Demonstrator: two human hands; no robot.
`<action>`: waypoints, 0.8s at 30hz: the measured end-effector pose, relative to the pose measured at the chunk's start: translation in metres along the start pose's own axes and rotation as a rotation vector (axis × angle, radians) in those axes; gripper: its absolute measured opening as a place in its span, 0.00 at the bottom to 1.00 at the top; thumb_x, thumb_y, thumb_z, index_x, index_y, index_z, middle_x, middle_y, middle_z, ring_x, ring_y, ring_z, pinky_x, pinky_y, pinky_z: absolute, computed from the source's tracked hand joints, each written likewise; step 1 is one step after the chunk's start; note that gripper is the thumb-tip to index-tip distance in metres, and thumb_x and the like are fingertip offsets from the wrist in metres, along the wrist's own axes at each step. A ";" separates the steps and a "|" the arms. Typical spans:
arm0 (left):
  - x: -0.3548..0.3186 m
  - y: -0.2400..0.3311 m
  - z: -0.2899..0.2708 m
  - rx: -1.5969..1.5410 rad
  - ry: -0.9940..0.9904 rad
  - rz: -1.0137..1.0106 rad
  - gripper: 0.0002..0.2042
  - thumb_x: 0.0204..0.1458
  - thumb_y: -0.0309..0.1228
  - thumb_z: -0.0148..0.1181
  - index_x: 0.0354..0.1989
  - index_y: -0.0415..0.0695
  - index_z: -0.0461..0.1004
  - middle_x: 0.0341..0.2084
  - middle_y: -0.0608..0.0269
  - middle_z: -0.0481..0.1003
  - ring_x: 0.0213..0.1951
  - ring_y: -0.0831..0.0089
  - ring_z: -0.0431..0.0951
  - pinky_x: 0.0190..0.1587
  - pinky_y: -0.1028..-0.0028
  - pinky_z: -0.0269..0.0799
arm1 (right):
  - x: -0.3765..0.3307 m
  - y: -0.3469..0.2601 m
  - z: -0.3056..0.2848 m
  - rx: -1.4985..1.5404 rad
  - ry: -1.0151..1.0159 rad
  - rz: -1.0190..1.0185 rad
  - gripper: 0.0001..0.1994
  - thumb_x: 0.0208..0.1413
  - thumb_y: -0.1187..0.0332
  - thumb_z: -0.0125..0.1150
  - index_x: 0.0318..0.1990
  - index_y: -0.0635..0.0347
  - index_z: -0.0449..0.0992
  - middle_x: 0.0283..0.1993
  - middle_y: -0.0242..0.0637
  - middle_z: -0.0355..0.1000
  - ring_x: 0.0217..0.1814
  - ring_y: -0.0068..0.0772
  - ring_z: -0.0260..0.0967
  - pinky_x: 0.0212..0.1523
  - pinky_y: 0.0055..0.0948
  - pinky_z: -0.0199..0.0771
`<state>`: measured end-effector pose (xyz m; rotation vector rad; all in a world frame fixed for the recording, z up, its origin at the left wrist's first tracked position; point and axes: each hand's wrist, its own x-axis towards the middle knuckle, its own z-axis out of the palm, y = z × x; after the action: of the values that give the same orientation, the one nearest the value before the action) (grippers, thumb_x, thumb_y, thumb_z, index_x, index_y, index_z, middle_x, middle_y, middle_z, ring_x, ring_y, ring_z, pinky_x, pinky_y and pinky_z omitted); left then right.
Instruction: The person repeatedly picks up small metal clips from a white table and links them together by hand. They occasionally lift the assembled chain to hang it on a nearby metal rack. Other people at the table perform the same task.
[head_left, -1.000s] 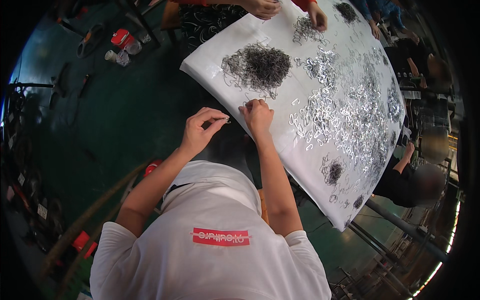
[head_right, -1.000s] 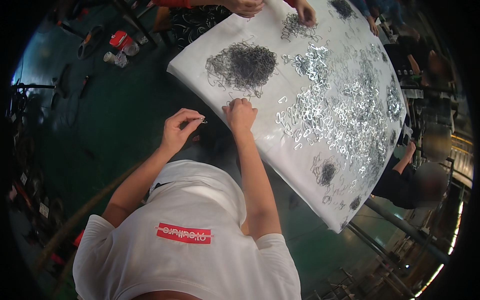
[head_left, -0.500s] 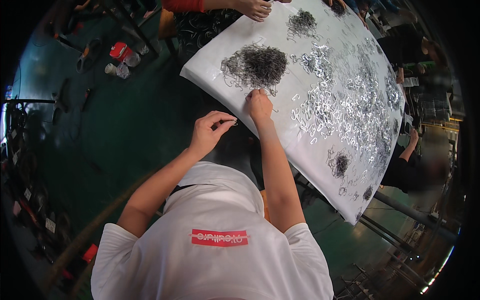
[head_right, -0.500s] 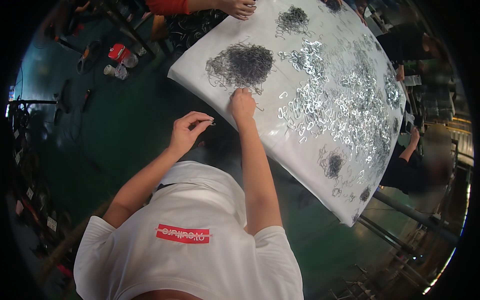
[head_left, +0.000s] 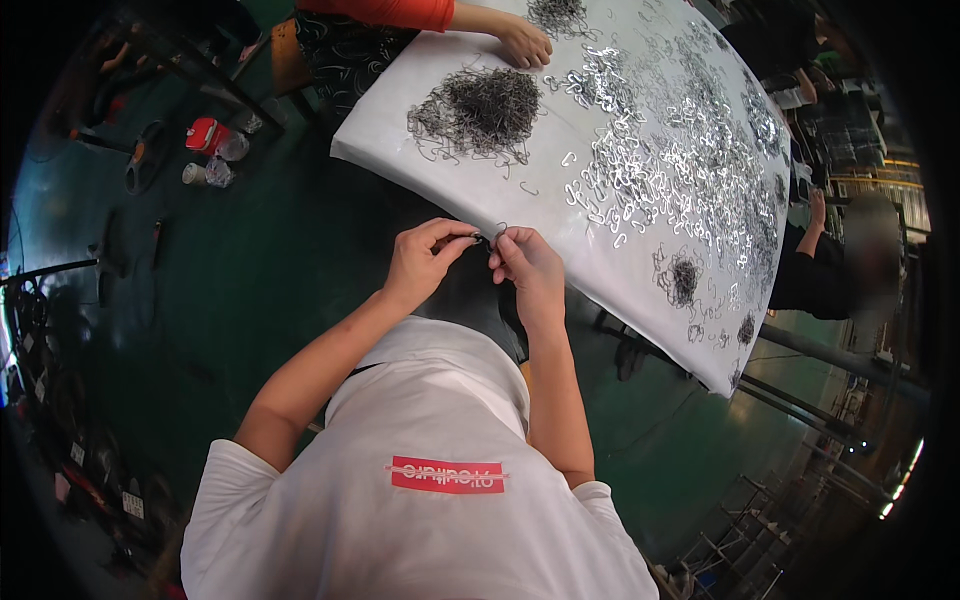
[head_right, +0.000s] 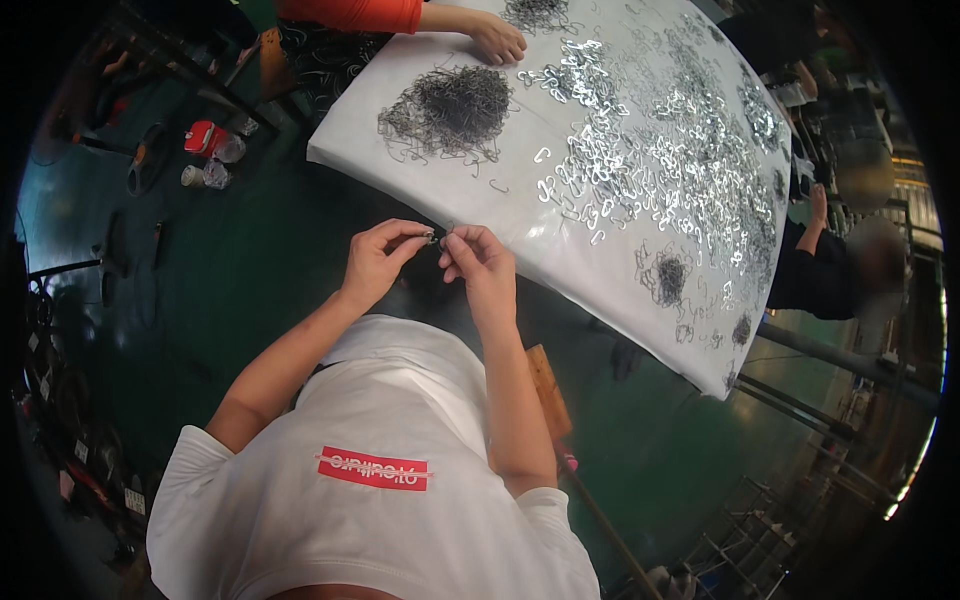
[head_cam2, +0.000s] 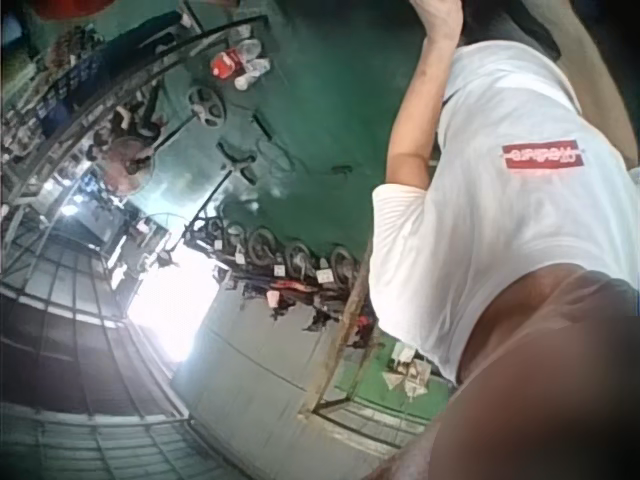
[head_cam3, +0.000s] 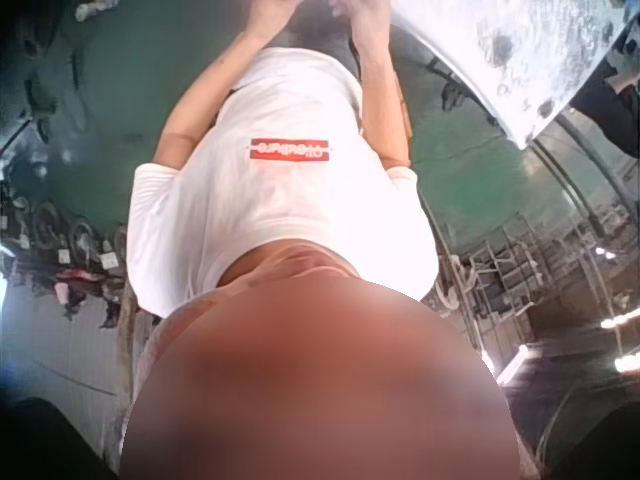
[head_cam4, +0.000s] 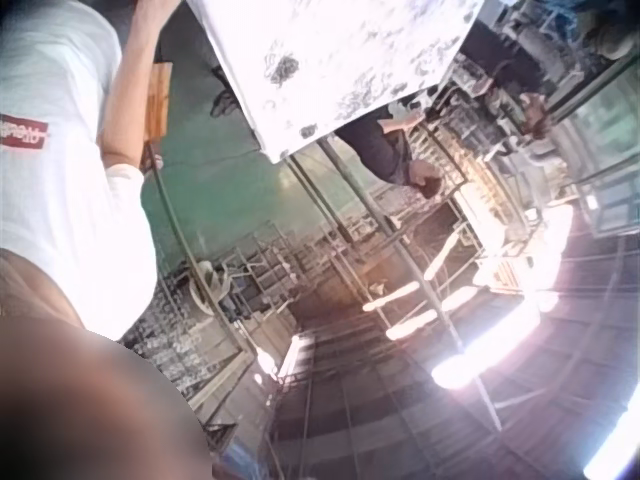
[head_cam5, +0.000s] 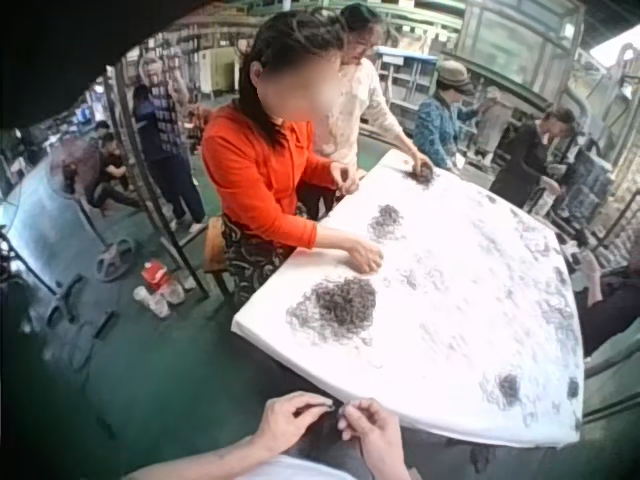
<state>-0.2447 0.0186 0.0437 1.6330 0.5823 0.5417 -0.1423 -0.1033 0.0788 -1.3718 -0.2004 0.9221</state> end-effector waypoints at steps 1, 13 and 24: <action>0.000 0.002 0.001 0.018 -0.017 -0.004 0.06 0.48 0.23 0.61 0.35 0.40 0.79 0.28 0.63 0.78 0.26 0.79 0.76 0.28 0.80 0.69 | -0.004 0.000 0.002 0.033 -0.008 -0.011 0.07 0.59 0.70 0.55 0.38 0.65 0.70 0.32 0.32 0.69 0.28 0.18 0.63 0.27 0.18 0.62; 0.009 0.019 0.030 0.110 -0.204 0.139 0.07 0.45 0.20 0.62 0.34 0.39 0.80 0.30 0.59 0.79 0.32 0.71 0.78 0.36 0.75 0.73 | -0.012 0.018 -0.009 -0.037 0.401 -0.200 0.05 0.57 0.72 0.57 0.38 0.62 0.70 0.37 0.27 0.66 0.36 0.16 0.60 0.39 0.15 0.62; 0.103 -0.038 0.088 0.309 -0.221 0.402 0.07 0.47 0.26 0.61 0.35 0.41 0.78 0.35 0.57 0.77 0.39 0.61 0.74 0.43 0.67 0.69 | -0.019 0.008 -0.047 -0.188 0.492 -0.617 0.03 0.55 0.78 0.55 0.35 0.62 0.70 0.43 0.34 0.60 0.38 0.20 0.59 0.35 0.17 0.64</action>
<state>-0.1124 0.0234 -0.0031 2.0920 0.1748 0.5706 -0.1289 -0.1516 0.0677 -1.5395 -0.3135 0.0455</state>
